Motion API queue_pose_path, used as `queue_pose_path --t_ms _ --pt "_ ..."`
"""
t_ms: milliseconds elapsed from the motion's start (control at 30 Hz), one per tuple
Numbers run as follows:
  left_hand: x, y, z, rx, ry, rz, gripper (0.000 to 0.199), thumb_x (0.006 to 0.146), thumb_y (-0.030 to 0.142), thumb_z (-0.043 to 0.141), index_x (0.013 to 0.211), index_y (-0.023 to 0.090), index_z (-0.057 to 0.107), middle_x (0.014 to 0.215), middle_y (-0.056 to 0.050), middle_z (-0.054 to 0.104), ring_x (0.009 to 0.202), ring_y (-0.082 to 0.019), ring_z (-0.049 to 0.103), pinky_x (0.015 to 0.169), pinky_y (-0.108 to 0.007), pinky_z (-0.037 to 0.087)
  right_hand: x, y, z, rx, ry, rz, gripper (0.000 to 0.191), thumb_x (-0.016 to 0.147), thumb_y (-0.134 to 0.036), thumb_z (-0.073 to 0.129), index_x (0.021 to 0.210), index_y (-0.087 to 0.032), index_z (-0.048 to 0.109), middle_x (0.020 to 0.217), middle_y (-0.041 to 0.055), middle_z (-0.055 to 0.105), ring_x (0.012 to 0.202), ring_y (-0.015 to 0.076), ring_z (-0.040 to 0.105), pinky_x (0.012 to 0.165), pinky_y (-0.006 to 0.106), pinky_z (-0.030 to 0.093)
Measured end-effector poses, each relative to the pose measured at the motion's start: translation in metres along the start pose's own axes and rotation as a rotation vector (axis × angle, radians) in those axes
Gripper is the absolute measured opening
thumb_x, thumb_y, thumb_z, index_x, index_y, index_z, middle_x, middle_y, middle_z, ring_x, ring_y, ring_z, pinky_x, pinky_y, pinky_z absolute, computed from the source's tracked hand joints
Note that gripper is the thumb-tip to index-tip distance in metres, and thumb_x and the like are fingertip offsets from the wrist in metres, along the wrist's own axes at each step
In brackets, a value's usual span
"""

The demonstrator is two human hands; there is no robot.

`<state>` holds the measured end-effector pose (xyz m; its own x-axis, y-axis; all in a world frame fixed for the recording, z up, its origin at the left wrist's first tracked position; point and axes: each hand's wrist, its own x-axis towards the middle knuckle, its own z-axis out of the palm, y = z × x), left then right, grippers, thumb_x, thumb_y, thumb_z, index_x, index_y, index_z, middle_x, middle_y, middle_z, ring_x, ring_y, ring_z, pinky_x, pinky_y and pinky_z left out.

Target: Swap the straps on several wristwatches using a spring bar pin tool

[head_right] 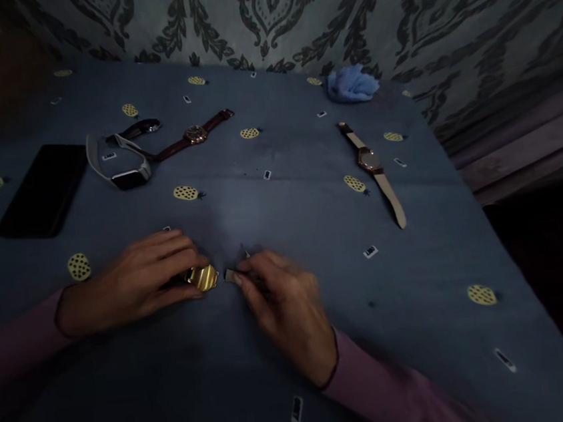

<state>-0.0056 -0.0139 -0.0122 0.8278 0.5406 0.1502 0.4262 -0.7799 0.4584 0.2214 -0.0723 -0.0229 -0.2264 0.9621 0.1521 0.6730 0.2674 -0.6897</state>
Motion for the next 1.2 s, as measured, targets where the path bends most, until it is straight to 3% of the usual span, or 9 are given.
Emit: queue_pose_path --t_ms 233,567,933,1133,1200 --pt "0.001 0.009 0.002 0.16 0.052 0.097 0.017 0.098 0.025 0.049 0.103 0.016 0.063 0.105 -0.008 0.064 0.096 -0.021 0.054 0.081 -0.036 0.044 -0.001 0.0 0.004 -0.117 0.058 -0.147 0.012 0.093 -0.016 0.054 0.086 -0.019 0.064 0.074 0.003 0.065 0.07 0.0176 0.061 0.066 0.031 0.049" --pt "-0.003 0.016 0.007 0.34 0.107 0.224 0.026 0.1 0.013 0.039 0.106 0.016 0.064 0.105 -0.007 0.068 0.093 -0.019 0.057 0.078 -0.032 0.048 -0.003 0.005 0.006 -0.158 0.096 -0.279 0.018 0.095 -0.014 0.051 0.097 -0.016 0.068 0.081 0.0062 0.064 0.074 0.0175 0.058 0.071 0.032 0.052" --pt "-0.005 0.019 0.007 0.385 0.1 0.217 0.023 0.098 0.012 0.042 0.098 0.016 0.065 0.102 -0.006 0.068 0.088 -0.019 0.056 0.076 -0.033 0.046 -0.008 0.008 0.006 -0.351 0.099 -0.313 0.021 0.098 -0.022 0.05 0.093 -0.016 0.069 0.08 0.006 0.061 0.073 0.0175 0.058 0.064 0.029 0.05" --pt "-0.004 0.027 0.005 0.452 0.113 0.159 0.028 0.098 0.007 0.039 0.093 0.012 0.066 0.104 -0.009 0.067 0.097 -0.023 0.055 0.091 -0.045 0.04 -0.008 0.008 0.004 -0.322 0.118 -0.311 0.018 0.096 -0.019 0.052 0.088 -0.014 0.068 0.076 0.0056 0.058 0.07 0.0171 0.057 0.062 0.029 0.049" --pt "-0.003 0.037 0.008 0.506 0.15 0.113 0.029 0.096 0.004 0.039 0.087 0.011 0.066 0.099 -0.01 0.066 0.092 -0.024 0.054 0.088 -0.046 0.04 -0.008 0.009 0.004 -0.295 0.11 -0.312 0.016 0.096 -0.018 0.052 0.09 -0.016 0.067 0.078 0.0049 0.058 0.071 0.0168 0.057 0.063 0.029 0.049"
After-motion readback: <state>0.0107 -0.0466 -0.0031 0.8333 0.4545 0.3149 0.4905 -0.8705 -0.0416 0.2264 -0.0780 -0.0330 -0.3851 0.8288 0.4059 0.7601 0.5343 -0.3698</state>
